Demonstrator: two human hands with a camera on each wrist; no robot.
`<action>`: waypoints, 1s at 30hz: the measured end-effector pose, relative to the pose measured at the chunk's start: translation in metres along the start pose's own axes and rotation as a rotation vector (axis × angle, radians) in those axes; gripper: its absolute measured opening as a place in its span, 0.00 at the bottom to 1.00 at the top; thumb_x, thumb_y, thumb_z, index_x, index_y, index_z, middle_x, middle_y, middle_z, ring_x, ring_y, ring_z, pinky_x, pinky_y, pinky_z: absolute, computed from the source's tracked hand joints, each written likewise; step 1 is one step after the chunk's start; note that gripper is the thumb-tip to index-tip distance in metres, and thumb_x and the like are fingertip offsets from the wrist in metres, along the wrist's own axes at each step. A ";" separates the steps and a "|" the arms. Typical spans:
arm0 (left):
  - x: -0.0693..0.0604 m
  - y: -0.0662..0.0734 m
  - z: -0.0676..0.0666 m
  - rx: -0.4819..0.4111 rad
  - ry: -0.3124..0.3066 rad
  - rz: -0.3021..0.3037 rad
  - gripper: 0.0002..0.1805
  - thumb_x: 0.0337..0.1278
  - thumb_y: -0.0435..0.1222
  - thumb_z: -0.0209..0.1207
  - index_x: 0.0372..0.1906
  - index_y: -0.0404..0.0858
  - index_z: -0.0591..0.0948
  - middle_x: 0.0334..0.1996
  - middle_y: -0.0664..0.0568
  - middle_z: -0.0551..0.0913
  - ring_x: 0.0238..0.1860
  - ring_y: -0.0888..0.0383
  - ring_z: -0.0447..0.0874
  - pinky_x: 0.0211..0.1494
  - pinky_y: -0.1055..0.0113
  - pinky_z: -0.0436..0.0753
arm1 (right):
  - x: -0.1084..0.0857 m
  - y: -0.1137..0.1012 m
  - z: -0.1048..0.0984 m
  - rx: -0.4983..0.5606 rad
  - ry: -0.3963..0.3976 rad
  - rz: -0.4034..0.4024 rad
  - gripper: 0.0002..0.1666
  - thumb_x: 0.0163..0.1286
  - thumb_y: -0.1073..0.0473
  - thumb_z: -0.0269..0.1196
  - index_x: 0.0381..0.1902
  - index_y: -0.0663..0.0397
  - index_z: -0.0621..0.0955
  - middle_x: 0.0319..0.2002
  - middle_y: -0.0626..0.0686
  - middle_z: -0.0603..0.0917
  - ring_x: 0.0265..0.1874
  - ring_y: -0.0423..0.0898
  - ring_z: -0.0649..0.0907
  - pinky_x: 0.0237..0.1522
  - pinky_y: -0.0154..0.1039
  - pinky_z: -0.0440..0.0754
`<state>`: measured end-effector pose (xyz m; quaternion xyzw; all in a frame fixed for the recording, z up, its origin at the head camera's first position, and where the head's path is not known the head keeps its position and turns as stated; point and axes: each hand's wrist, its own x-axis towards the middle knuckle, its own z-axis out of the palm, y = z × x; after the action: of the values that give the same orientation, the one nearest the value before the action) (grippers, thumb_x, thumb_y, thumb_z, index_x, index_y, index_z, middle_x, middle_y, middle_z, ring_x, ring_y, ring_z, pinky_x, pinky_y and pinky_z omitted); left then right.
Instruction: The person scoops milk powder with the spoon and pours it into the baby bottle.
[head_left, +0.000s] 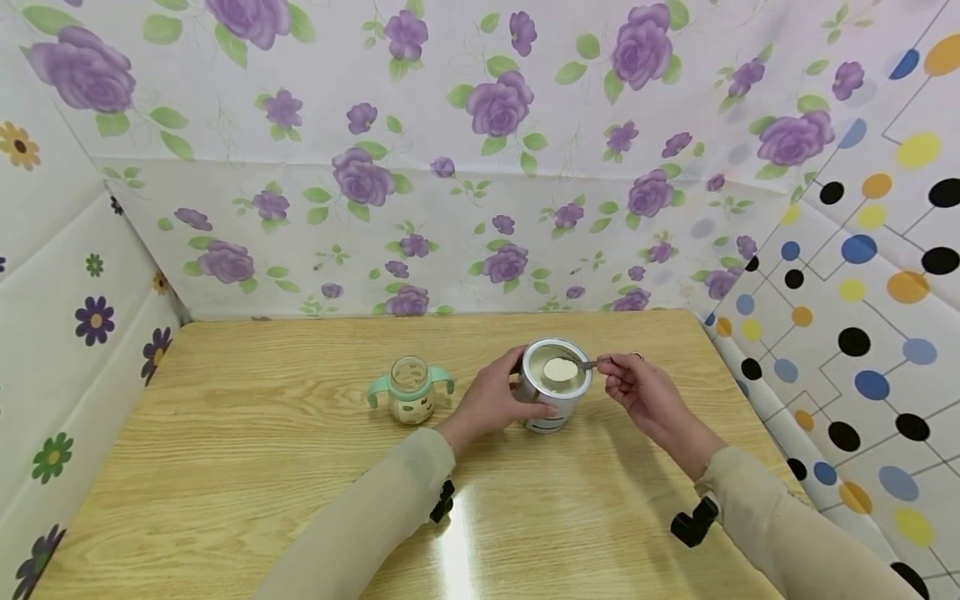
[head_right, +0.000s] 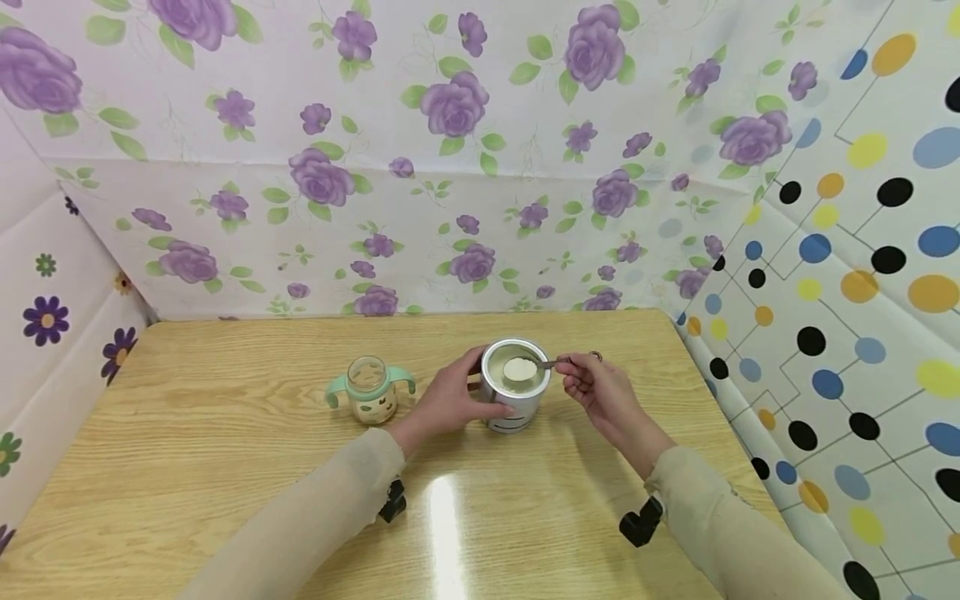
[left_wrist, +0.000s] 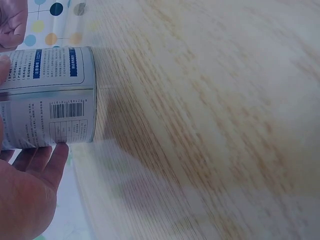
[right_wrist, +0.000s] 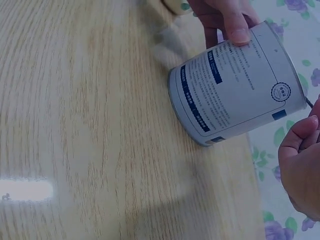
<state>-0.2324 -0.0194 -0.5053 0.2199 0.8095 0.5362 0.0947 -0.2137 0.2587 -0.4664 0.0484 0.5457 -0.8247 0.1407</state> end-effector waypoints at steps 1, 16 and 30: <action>0.000 0.000 0.000 -0.001 0.001 0.001 0.55 0.48 0.49 0.84 0.81 0.56 0.67 0.71 0.63 0.77 0.72 0.53 0.77 0.71 0.51 0.80 | 0.000 0.000 0.000 -0.004 -0.002 -0.003 0.22 0.89 0.59 0.50 0.42 0.56 0.90 0.34 0.47 0.92 0.31 0.36 0.85 0.39 0.30 0.85; -0.001 0.000 -0.002 0.011 0.001 -0.005 0.55 0.48 0.50 0.84 0.81 0.56 0.67 0.71 0.62 0.77 0.71 0.52 0.77 0.71 0.50 0.80 | 0.000 0.000 0.002 -0.020 0.019 -0.010 0.21 0.89 0.59 0.51 0.43 0.56 0.90 0.33 0.46 0.92 0.30 0.36 0.85 0.39 0.29 0.85; -0.001 0.009 -0.006 0.053 -0.004 -0.032 0.61 0.45 0.52 0.85 0.84 0.54 0.64 0.74 0.58 0.75 0.75 0.53 0.73 0.76 0.46 0.74 | 0.002 0.001 0.001 -0.011 0.036 0.001 0.21 0.89 0.59 0.51 0.42 0.56 0.90 0.33 0.47 0.92 0.29 0.37 0.84 0.38 0.30 0.85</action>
<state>-0.2316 -0.0215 -0.4946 0.2106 0.8266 0.5125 0.0989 -0.2148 0.2567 -0.4674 0.0624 0.5528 -0.8205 0.1315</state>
